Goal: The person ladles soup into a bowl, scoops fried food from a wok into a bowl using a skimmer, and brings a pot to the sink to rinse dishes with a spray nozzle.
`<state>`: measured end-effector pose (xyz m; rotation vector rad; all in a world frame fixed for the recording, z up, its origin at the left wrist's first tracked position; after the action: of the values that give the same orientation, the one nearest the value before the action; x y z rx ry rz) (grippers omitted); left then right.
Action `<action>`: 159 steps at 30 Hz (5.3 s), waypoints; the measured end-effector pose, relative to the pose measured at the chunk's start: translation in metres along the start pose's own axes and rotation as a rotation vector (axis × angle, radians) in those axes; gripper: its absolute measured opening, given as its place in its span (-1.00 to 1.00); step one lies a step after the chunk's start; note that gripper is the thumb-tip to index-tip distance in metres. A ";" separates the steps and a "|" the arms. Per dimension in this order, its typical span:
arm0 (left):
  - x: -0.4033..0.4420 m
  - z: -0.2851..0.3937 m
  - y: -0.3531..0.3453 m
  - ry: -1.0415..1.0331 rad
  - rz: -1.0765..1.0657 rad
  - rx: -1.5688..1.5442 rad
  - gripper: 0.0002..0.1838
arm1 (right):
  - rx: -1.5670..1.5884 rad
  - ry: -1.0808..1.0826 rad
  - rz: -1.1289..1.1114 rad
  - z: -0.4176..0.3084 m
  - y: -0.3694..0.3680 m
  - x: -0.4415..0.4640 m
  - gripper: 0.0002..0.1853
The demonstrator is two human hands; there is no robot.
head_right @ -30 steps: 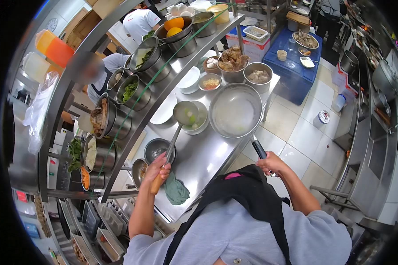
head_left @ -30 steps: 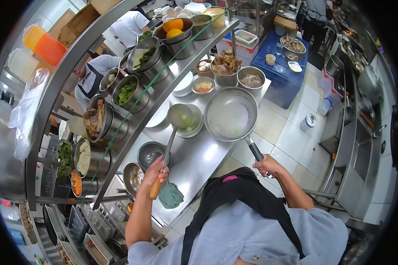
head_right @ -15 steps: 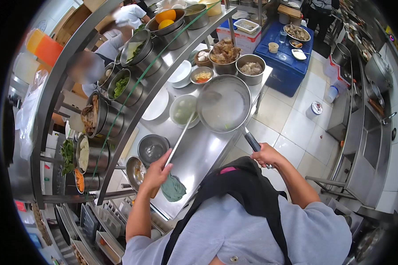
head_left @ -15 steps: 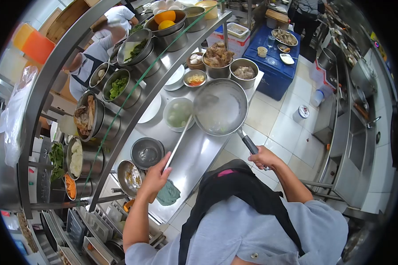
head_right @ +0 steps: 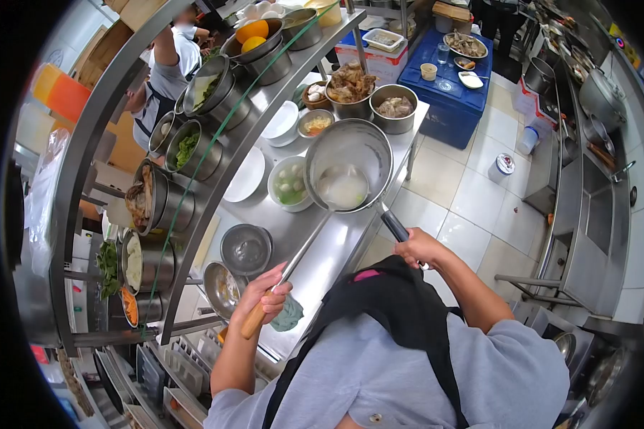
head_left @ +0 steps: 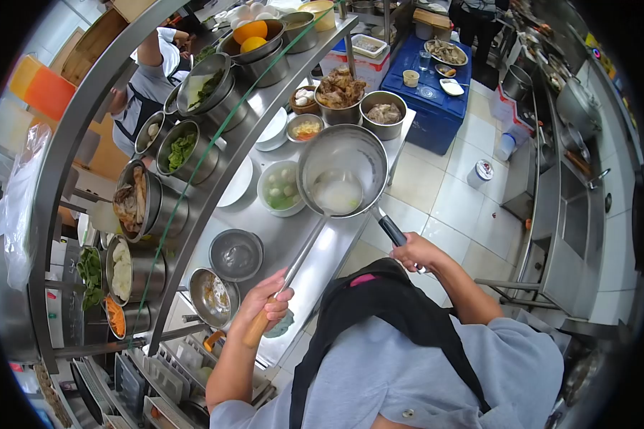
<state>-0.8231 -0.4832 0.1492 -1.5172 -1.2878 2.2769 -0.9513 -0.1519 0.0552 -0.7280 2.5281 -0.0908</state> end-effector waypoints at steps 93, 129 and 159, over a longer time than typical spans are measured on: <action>0.502 -0.135 -0.474 0.117 -0.141 1.488 -0.31 | 0.723 0.310 0.859 0.124 0.448 -0.308 -0.75; 0.963 -0.313 -0.773 0.765 -0.459 1.594 -0.29 | 1.476 0.861 1.142 0.162 0.772 -0.228 -0.72; 0.997 -0.305 -0.589 -0.886 -0.768 2.683 -0.45 | 0.589 0.417 2.188 0.185 0.458 -0.324 -0.75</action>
<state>-1.2669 0.5784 -0.1824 0.8044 1.1720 1.4385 -0.8449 0.4201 -0.0500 2.3336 1.9735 -0.1730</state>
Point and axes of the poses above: each hand's wrist, its own x-axis towards the middle knuckle, its own y-axis out of the back of the hand, z = x × y, the point moved 5 cm from there along x, towards the middle knuckle, and after that the axes turned 14 degrees about y, right-handed, at the moved point
